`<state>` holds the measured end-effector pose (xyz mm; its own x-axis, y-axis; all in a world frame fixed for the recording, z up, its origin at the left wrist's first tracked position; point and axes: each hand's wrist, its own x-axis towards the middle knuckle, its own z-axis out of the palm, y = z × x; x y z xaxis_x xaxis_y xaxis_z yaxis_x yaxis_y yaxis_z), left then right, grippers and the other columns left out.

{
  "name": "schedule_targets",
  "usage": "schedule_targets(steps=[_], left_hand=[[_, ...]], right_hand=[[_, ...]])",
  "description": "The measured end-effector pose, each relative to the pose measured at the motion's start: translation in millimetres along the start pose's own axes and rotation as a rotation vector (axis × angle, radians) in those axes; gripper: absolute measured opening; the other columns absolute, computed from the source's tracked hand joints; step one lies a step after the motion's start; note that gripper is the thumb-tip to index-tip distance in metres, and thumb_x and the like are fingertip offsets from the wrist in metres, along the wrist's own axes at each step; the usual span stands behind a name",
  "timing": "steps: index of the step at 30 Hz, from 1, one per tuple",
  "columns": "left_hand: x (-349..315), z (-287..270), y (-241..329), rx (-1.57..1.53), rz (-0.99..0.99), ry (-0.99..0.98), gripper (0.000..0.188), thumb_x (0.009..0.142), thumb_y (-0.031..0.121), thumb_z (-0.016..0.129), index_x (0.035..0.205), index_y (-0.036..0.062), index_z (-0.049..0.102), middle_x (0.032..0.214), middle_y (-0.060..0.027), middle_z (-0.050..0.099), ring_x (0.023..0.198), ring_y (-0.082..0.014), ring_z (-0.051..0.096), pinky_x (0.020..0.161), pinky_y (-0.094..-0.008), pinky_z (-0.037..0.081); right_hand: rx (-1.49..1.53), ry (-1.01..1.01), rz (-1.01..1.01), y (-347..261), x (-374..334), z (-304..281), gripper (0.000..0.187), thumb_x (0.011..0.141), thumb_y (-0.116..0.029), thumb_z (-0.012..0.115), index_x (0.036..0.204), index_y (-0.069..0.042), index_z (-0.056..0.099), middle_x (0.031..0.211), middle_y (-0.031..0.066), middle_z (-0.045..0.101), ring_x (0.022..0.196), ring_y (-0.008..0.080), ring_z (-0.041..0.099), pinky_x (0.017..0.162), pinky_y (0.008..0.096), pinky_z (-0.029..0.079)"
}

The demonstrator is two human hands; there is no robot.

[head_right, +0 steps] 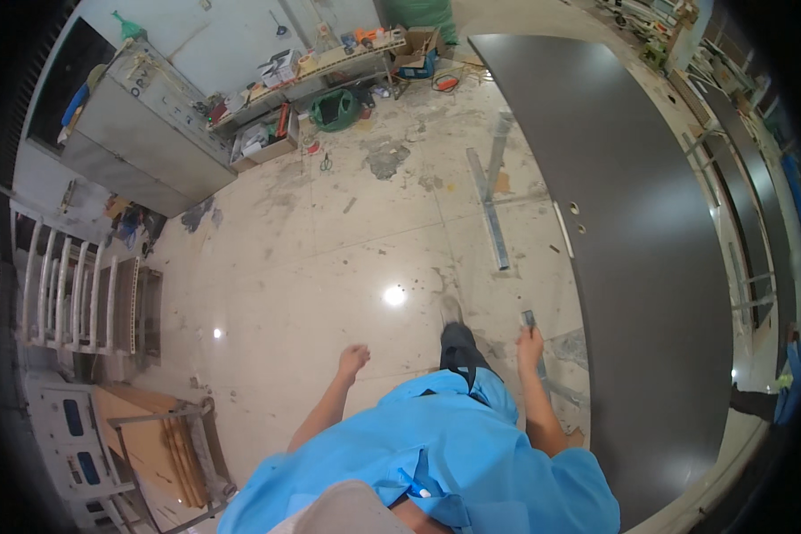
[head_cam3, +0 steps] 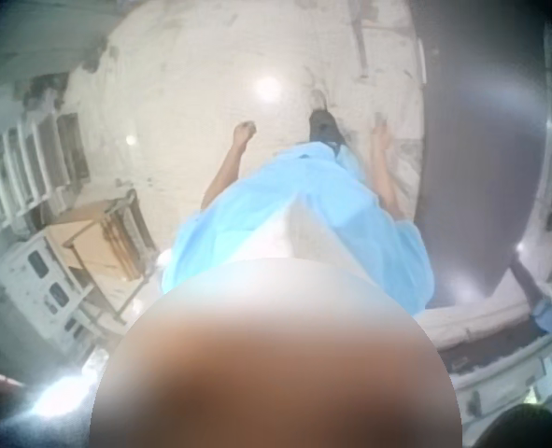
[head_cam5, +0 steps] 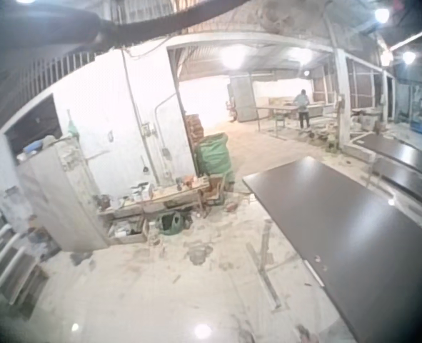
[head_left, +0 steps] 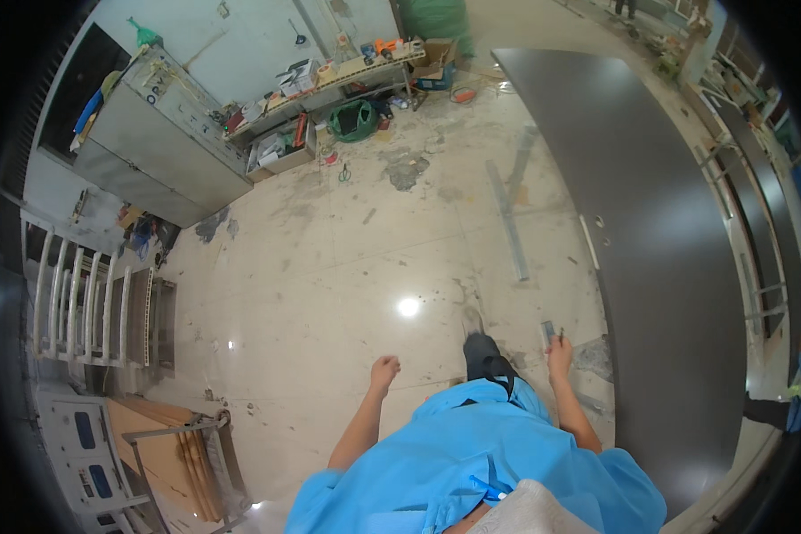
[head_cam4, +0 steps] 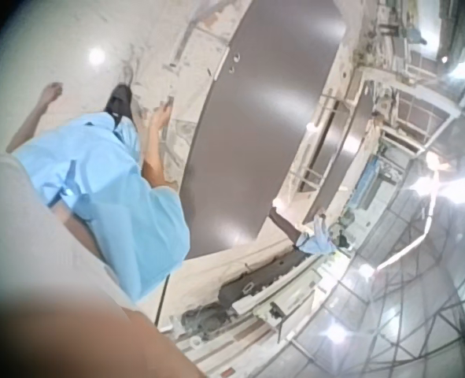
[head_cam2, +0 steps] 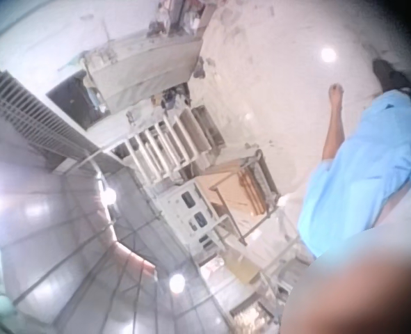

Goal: The person scrapes a label off a large grey panel using a small metal tool, then walks to a stack of cardboard sheets and repeatedly picks up and places down individual sheets. The person returns to the panel and briefly touches it before walking away again.

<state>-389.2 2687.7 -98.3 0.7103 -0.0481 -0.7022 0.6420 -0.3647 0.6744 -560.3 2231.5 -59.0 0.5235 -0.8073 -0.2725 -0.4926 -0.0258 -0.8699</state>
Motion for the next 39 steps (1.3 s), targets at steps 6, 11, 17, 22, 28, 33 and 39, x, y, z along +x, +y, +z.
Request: schedule_targets(steps=[6, 11, 17, 22, 28, 33, 39], left_hand=[[114.9, 21.9, 136.0, -0.048, -0.005, -0.046, 0.025, 0.095, 0.02, 0.062, 0.112, 0.0016, 0.067, 0.093, -0.0061, 0.07, 0.081, -0.0145, 0.067, 0.066, -0.0284, 0.051], [183.6, 7.4, 228.8, 0.018, -0.071, -0.091, 0.026, 0.096, 0.024, 0.064, 0.114, 0.006, 0.067, 0.096, -0.0061, 0.071, 0.083, -0.0153, 0.068, 0.067, -0.0283, 0.051], [267.2, -25.9, 295.2, -0.223, -0.273, 0.134, 0.027, 0.097, 0.024, 0.065, 0.116, 0.0055, 0.065, 0.098, -0.009, 0.072, 0.084, -0.0165, 0.069, 0.071, -0.0306, 0.053], [363.3, -35.3, 346.8, 0.239, -0.177, -0.12, 0.028, 0.097, 0.026, 0.061, 0.111, 0.0011, 0.066, 0.092, -0.0102, 0.072, 0.084, -0.022, 0.069, 0.07, -0.0357, 0.055], [504.8, -9.6, 510.7, 0.497, 0.27, -0.211, 0.031, 0.095, 0.027, 0.063, 0.099, -0.0021, 0.072, 0.089, -0.0103, 0.072, 0.085, -0.0188, 0.067, 0.069, -0.0361, 0.054], [591.8, 52.3, 725.1, 0.408, 0.408, -0.402, 0.029, 0.097, 0.024, 0.07, 0.117, 0.0028, 0.067, 0.097, -0.0049, 0.069, 0.09, -0.0125, 0.061, 0.082, -0.0291, 0.05], [645.8, 160.1, 930.2, 0.239, 0.419, -0.862, 0.031, 0.098, 0.026, 0.069, 0.116, -0.0004, 0.067, 0.103, -0.0109, 0.072, 0.093, -0.0168, 0.067, 0.083, -0.031, 0.053]], right_hand=[[0.132, -0.085, 0.338, -26.6, 90.3, 77.1, 0.025, 0.102, -0.025, 0.054, 0.107, -0.002, 0.064, 0.073, 0.0081, 0.064, 0.052, 0.0142, 0.056, 0.046, 0.0296, 0.046], [0.197, -0.293, 0.242, -144.5, 223.2, 201.0, 0.027, 0.101, -0.021, 0.053, 0.117, -0.001, 0.063, 0.082, 0.0126, 0.069, 0.056, 0.0166, 0.061, 0.046, 0.0302, 0.049], [0.105, -0.427, -0.059, -331.9, 369.7, 341.7, 0.034, 0.099, -0.014, 0.054, 0.132, -0.005, 0.053, 0.087, 0.0132, 0.07, 0.067, 0.02, 0.067, 0.057, 0.0327, 0.055], [0.057, -0.357, -0.292, -445.7, 447.8, 421.5, 0.021, 0.089, -0.02, 0.069, 0.102, -0.004, 0.069, 0.085, 0.0113, 0.072, 0.075, 0.022, 0.069, 0.07, 0.0365, 0.052], [0.082, -0.322, -0.126, -496.8, 529.9, 479.6, 0.023, 0.087, -0.02, 0.074, 0.103, -0.003, 0.071, 0.09, 0.0098, 0.073, 0.083, 0.0176, 0.066, 0.076, 0.0336, 0.052], [0.413, -0.269, -0.092, -555.0, 603.9, 500.6, 0.012, 0.087, -0.012, 0.07, 0.081, -0.005, 0.063, 0.069, -0.0009, 0.055, 0.066, 0.0097, 0.05, 0.057, 0.0294, 0.039], [0.684, -0.298, 0.223, -616.1, 703.6, 540.9, 0.012, 0.094, -0.012, 0.072, 0.088, -0.008, 0.062, 0.08, -0.0017, 0.059, 0.069, 0.008, 0.057, 0.063, 0.0246, 0.047]])
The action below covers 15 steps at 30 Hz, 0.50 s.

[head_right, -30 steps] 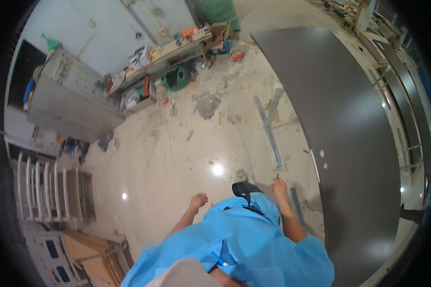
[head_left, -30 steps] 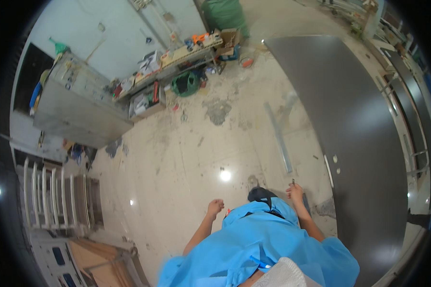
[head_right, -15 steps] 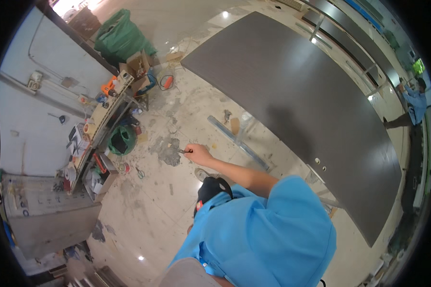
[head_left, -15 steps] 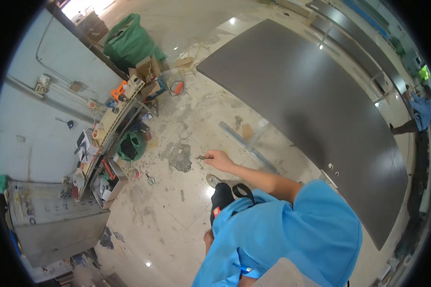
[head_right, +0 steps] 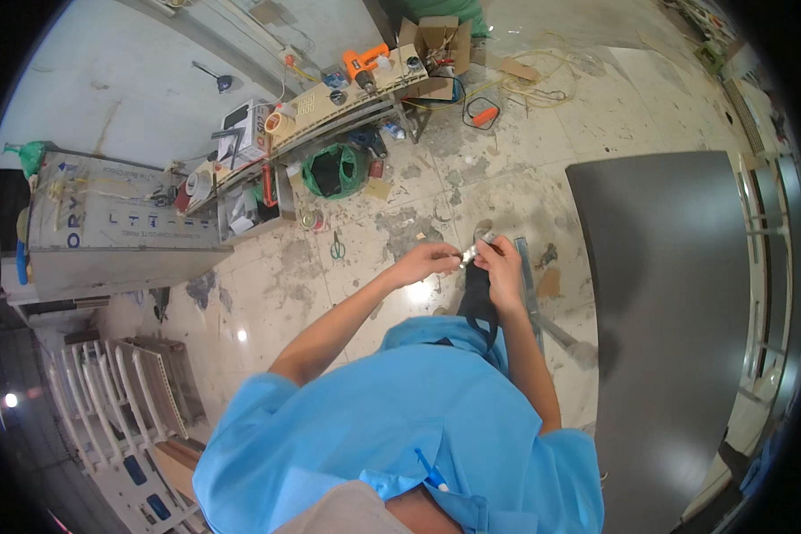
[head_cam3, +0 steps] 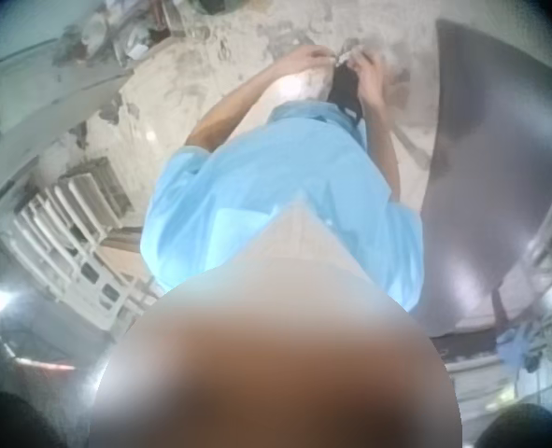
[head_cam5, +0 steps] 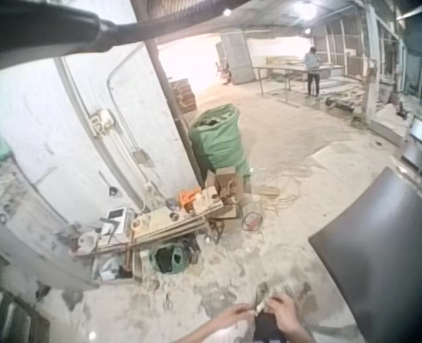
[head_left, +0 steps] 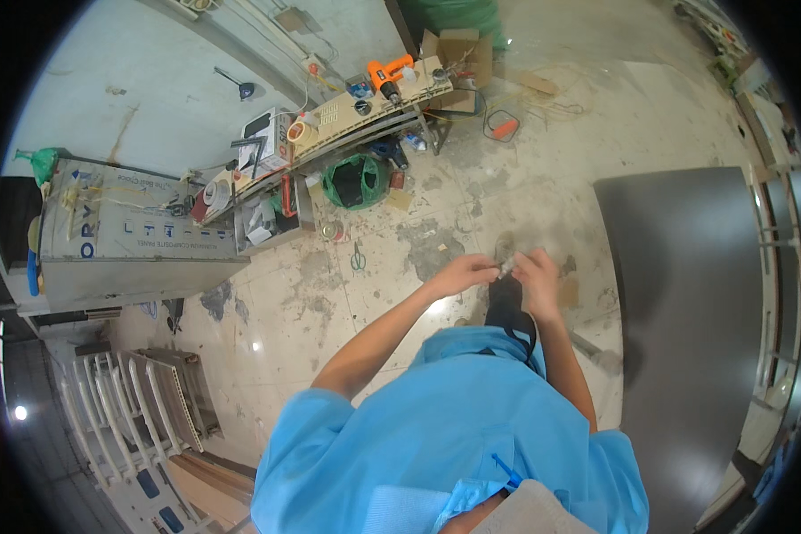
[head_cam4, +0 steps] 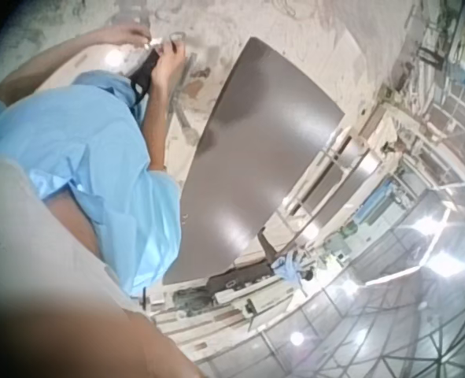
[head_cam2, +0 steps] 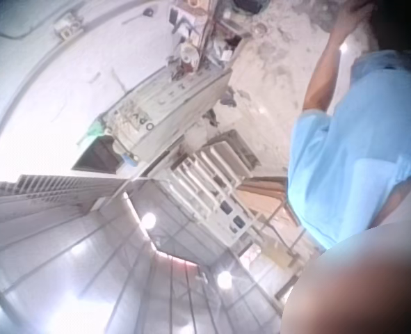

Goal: The person scrapes a label off a large grey panel using a small metal tool, then walks to a stack of cardboard sheets and repeatedly picks up and places down individual sheets. The person returns to the panel and briefly touches it before walking away again.

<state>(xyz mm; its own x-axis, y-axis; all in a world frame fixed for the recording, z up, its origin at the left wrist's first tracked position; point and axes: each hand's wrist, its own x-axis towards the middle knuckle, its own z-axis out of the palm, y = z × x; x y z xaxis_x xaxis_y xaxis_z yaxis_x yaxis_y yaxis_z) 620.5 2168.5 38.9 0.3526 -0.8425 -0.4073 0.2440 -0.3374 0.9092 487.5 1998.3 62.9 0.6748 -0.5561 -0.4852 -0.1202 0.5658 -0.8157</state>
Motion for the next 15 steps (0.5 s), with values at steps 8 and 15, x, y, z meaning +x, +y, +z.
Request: schedule_targets(steps=[8, 15], left_hand=[[134.7, -58.0, 80.2, -0.288, -0.146, 0.19, 0.009, 0.097, 0.015, 0.07, 0.096, 0.0069, 0.069, 0.088, -0.0042, 0.073, 0.077, -0.0112, 0.066, 0.073, -0.026, 0.051], [192.0, -171.6, 101.2, -0.585, -0.122, 0.549, 0.012, 0.097, 0.014, 0.069, 0.106, 0.0061, 0.066, 0.091, -0.0059, 0.075, 0.08, -0.0122, 0.069, 0.07, -0.0252, 0.05]], right_hand=[[-0.23, -0.187, 0.041, -62.0, 188.9, 42.8, 0.015, 0.094, -0.015, 0.073, 0.088, -0.008, 0.061, 0.078, 0.0003, 0.062, 0.069, 0.0086, 0.059, 0.064, 0.0256, 0.048], [-0.57, -0.369, 0.043, -107.6, 320.3, 88.3, 0.023, 0.097, -0.022, 0.068, 0.107, 0.0, 0.069, 0.084, 0.0052, 0.068, 0.071, 0.0114, 0.062, 0.064, 0.0276, 0.051]])
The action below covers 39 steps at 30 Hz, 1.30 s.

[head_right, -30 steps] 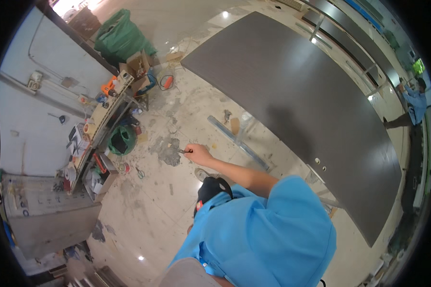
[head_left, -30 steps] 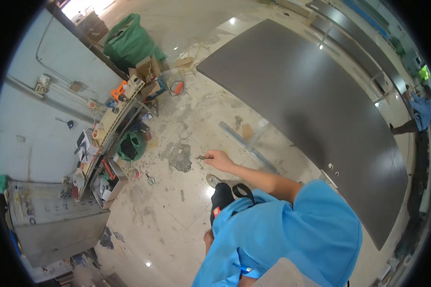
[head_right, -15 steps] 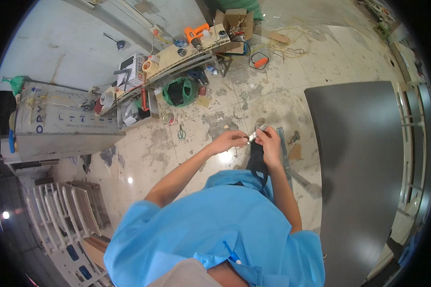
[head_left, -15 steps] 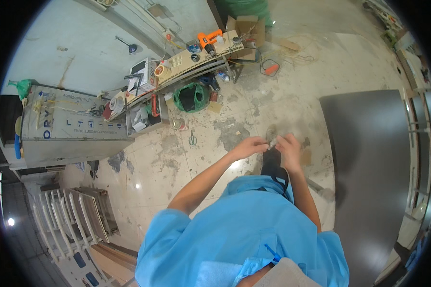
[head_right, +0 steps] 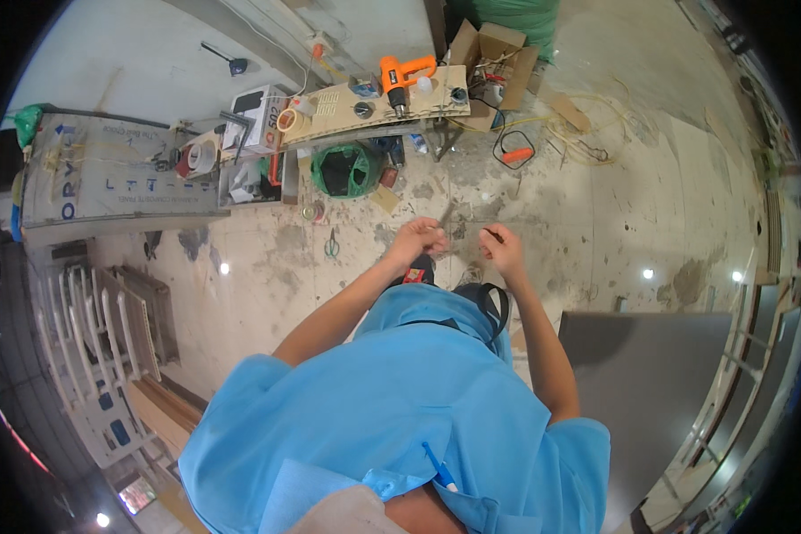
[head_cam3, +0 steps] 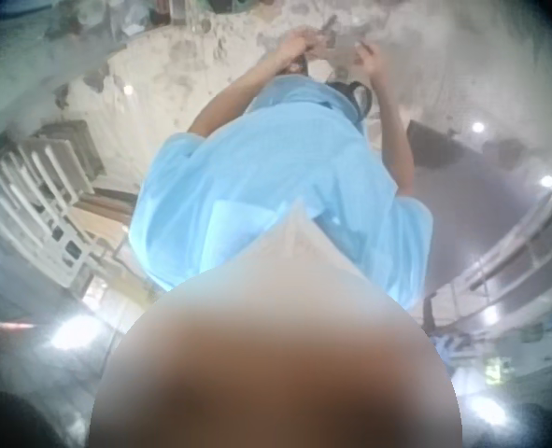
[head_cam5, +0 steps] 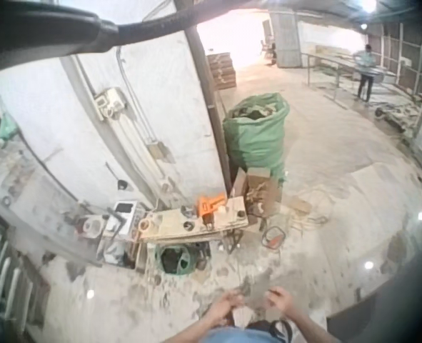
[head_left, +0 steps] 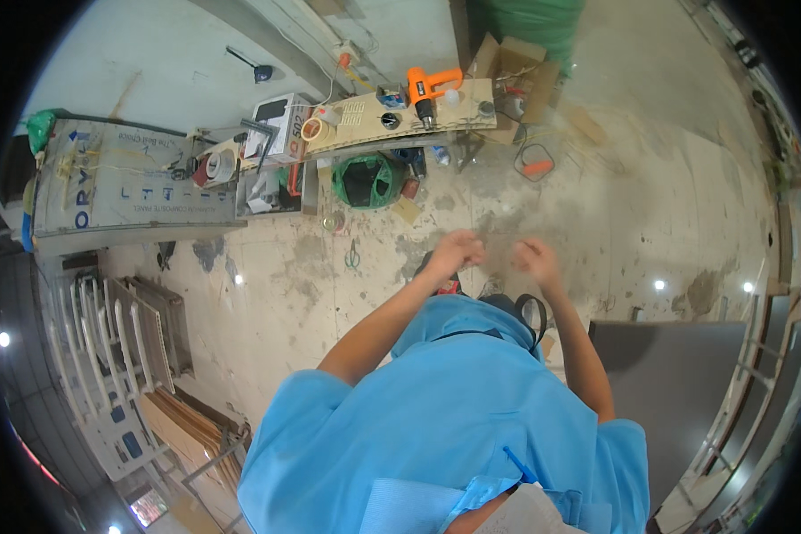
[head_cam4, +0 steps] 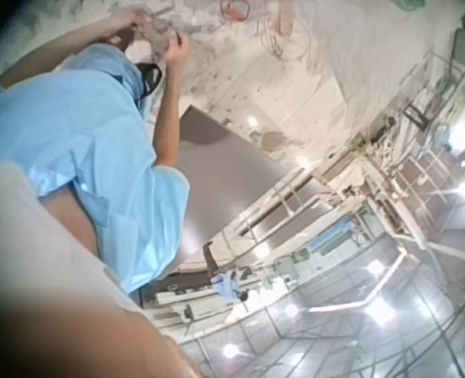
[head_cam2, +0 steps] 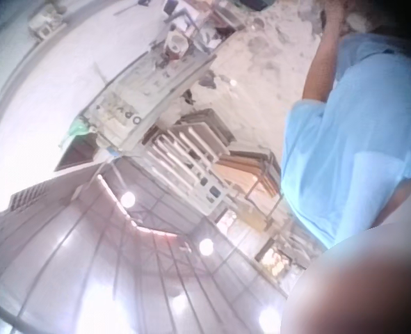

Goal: The person scrapes a label off a large grey panel using a small metal tool, then walks to a stack of cardboard sheets and repeatedly picks up and places down individual sheets. The person returns to the panel and briefly touches it before walking away again.

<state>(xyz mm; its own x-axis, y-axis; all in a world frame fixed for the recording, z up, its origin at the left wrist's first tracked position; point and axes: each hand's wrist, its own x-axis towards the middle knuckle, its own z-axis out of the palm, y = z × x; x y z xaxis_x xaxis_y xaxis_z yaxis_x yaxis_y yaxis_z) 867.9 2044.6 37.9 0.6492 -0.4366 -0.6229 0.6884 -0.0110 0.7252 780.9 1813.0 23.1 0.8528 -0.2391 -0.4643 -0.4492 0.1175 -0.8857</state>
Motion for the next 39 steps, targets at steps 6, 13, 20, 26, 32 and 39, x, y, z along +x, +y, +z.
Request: schedule_targets(steps=[6, 13, 20, 26, 32, 39], left_hand=[[135.6, -144.5, 37.0, -0.347, -0.043, 0.261, 0.004, 0.097, 0.011, 0.064, 0.1, 0.0084, 0.062, 0.091, -0.0067, 0.073, 0.08, -0.0153, 0.07, 0.063, -0.0255, 0.051], [268.3, -302.4, 90.9, -0.462, -0.057, 0.594, 0.009, 0.097, 0.015, 0.064, 0.09, 0.0107, 0.065, 0.077, 0.0005, 0.064, 0.065, -0.0118, 0.06, 0.056, -0.026, 0.047], [364.6, -370.0, 139.6, -0.017, -0.145, 0.69, 0.019, 0.101, 0.021, 0.06, 0.091, 0.006, 0.067, 0.078, -0.0039, 0.064, 0.066, -0.0143, 0.061, 0.053, -0.0281, 0.047], [403.2, -383.6, 168.2, -0.296, -0.307, 0.91, 0.017, 0.095, 0.016, 0.068, 0.087, 0.0021, 0.064, 0.076, -0.007, 0.063, 0.065, -0.015, 0.059, 0.052, -0.0293, 0.045], [388.4, -374.0, 122.3, 0.331, -0.24, 0.735, 0.043, 0.081, 0.019, 0.081, 0.115, -0.0038, 0.068, 0.099, -0.0143, 0.071, 0.083, -0.0246, 0.067, 0.074, -0.0367, 0.054], [355.8, -312.2, 57.5, 0.472, -0.184, 0.453, 0.054, 0.078, 0.022, 0.081, 0.122, -0.005, 0.065, 0.102, -0.0178, 0.073, 0.09, -0.025, 0.07, 0.08, -0.0363, 0.054]], right_hand=[[-0.316, 0.196, -0.048, 6.4, 86.7, -39.0, 0.027, 0.096, -0.022, 0.067, 0.107, 0.002, 0.069, 0.081, 0.0076, 0.069, 0.067, 0.0129, 0.062, 0.063, 0.0296, 0.051], [-0.074, 0.348, 0.633, 42.6, 84.1, -25.7, 0.026, 0.097, -0.023, 0.068, 0.106, 0.002, 0.069, 0.08, 0.0083, 0.069, 0.064, 0.0153, 0.063, 0.058, 0.0281, 0.05], [-0.102, 0.298, 0.66, 15.8, 105.3, 16.3, 0.031, 0.098, -0.025, 0.068, 0.112, 0.002, 0.068, 0.085, 0.0093, 0.069, 0.067, 0.0138, 0.066, 0.06, 0.0265, 0.054], [-0.202, 0.313, 0.553, -34.7, 149.8, 40.6, 0.029, 0.099, -0.025, 0.064, 0.115, 0.0, 0.068, 0.087, 0.0083, 0.07, 0.069, 0.0136, 0.065, 0.062, 0.0269, 0.053], [-0.344, 0.316, 0.505, -64.3, 196.7, 55.2, 0.033, 0.098, -0.025, 0.065, 0.117, 0.002, 0.067, 0.09, 0.0099, 0.071, 0.074, 0.0154, 0.066, 0.067, 0.0279, 0.053], [-0.239, 0.265, 0.311, -84.2, 257.1, 77.8, 0.032, 0.097, -0.024, 0.066, 0.118, 0.0, 0.067, 0.086, 0.0064, 0.07, 0.07, 0.0133, 0.065, 0.063, 0.0277, 0.051]])
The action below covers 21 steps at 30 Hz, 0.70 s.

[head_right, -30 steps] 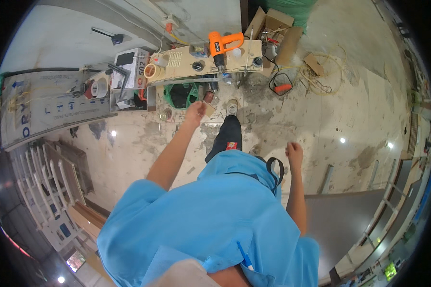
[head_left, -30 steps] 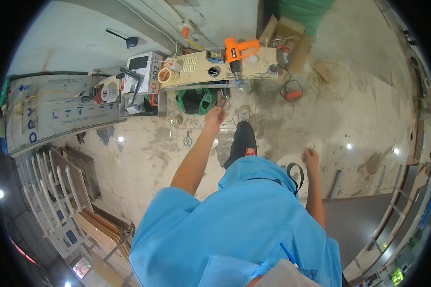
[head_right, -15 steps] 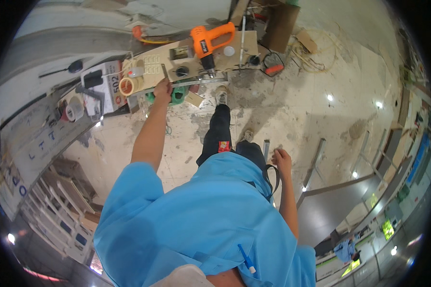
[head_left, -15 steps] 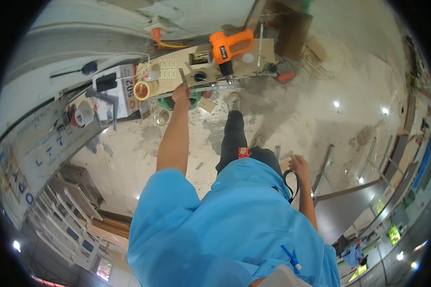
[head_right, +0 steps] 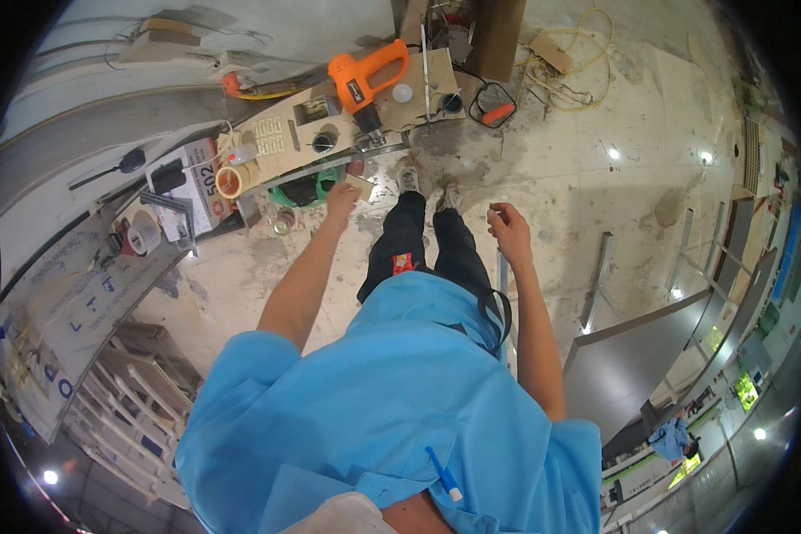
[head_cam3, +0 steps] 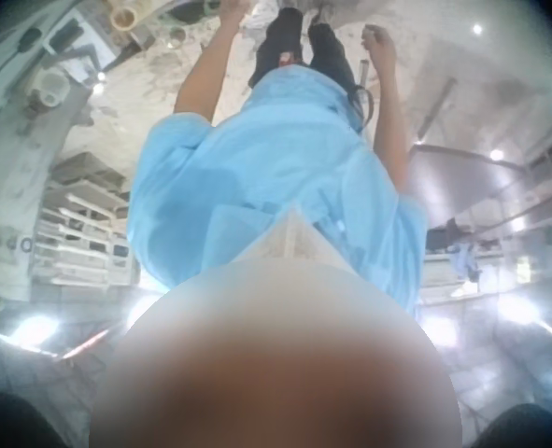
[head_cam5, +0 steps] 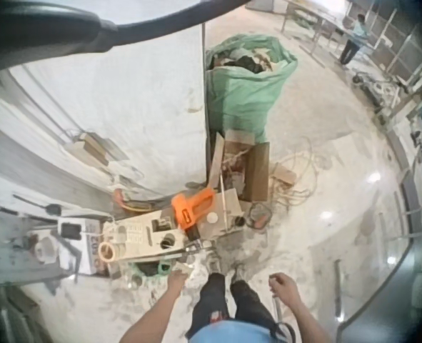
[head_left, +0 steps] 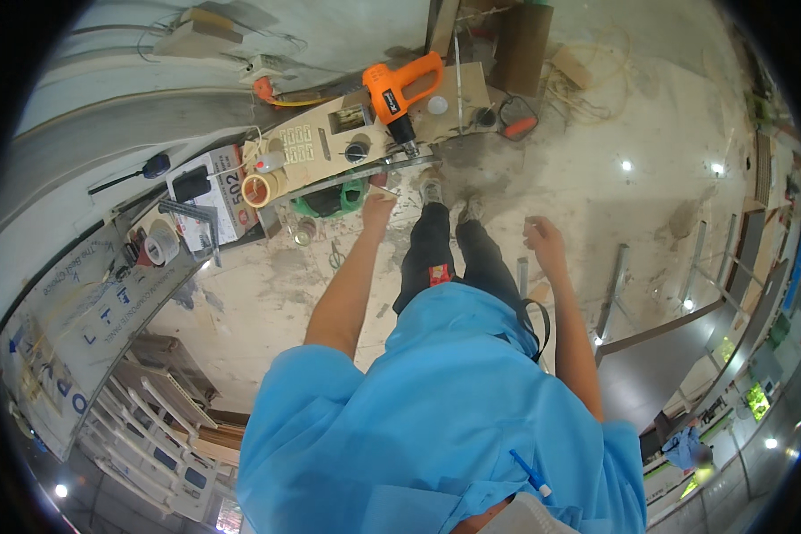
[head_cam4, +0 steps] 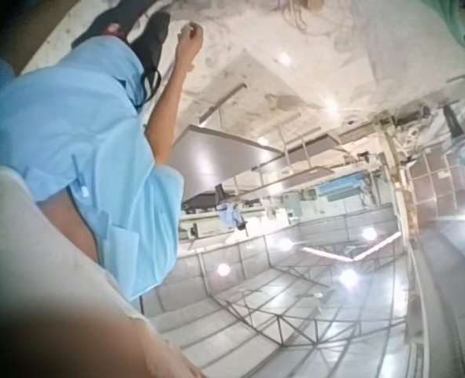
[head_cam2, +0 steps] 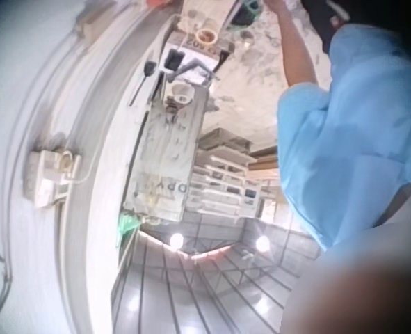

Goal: The person scrapes a label off a large grey panel using a small metal tool, then walks to a stack of cardboard sheets and repeatedly picks up and places down individual sheets. The person returns to the panel and briefly touches it before walking away again.

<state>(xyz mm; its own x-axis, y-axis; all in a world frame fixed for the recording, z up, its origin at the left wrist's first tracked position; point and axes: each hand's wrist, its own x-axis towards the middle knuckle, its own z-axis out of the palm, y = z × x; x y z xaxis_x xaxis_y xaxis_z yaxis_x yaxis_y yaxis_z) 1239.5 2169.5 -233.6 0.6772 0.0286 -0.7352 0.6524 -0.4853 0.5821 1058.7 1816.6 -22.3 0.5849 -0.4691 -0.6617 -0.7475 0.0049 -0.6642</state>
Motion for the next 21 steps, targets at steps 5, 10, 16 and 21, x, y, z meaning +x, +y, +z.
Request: schedule_targets(steps=[5, 10, 16, 21], left_hand=[[-50.6, 17.6, 24.0, -0.06, -0.136, -0.237, 0.043, 0.083, 0.02, 0.081, 0.117, -0.0022, 0.067, 0.089, -0.0092, 0.069, 0.073, -0.0162, 0.065, 0.062, -0.0294, 0.05], [-81.9, 22.9, 46.8, -0.079, -0.086, -0.259, 0.031, 0.087, 0.019, 0.078, 0.113, 0.0062, 0.066, 0.095, -0.0039, 0.069, 0.081, -0.0133, 0.066, 0.064, -0.026, 0.05], [-94.1, 32.3, 51.6, -0.04, -0.056, -0.264, 0.032, 0.086, 0.018, 0.079, 0.112, 0.0056, 0.066, 0.094, -0.0042, 0.069, 0.082, -0.0126, 0.066, 0.065, -0.0272, 0.05], [-126.6, 42.0, 74.1, 0.022, 0.089, -0.297, 0.03, 0.09, 0.02, 0.075, 0.114, 0.0037, 0.067, 0.094, -0.0033, 0.07, 0.081, -0.0122, 0.066, 0.068, -0.0266, 0.052]], right_hand=[[-0.002, -0.011, -0.014, -1.6, -7.0, -4.9, 0.032, 0.097, -0.026, 0.066, 0.116, -0.001, 0.068, 0.087, 0.0066, 0.071, 0.07, 0.013, 0.065, 0.065, 0.0276, 0.051], [-0.013, -0.019, 0.035, 26.9, -15.7, -18.3, 0.033, 0.096, -0.028, 0.065, 0.115, -0.001, 0.069, 0.087, 0.0079, 0.072, 0.07, 0.0136, 0.067, 0.065, 0.0278, 0.052], [0.081, -0.005, 0.109, 80.9, -15.5, -42.8, 0.034, 0.096, -0.026, 0.066, 0.115, 0.002, 0.068, 0.089, 0.0104, 0.072, 0.07, 0.0147, 0.067, 0.064, 0.0283, 0.053], [0.141, 0.011, 0.068, 119.7, -17.8, -61.2, 0.033, 0.097, -0.026, 0.066, 0.115, 0.001, 0.068, 0.087, 0.0118, 0.071, 0.069, 0.0154, 0.066, 0.063, 0.0272, 0.053]])
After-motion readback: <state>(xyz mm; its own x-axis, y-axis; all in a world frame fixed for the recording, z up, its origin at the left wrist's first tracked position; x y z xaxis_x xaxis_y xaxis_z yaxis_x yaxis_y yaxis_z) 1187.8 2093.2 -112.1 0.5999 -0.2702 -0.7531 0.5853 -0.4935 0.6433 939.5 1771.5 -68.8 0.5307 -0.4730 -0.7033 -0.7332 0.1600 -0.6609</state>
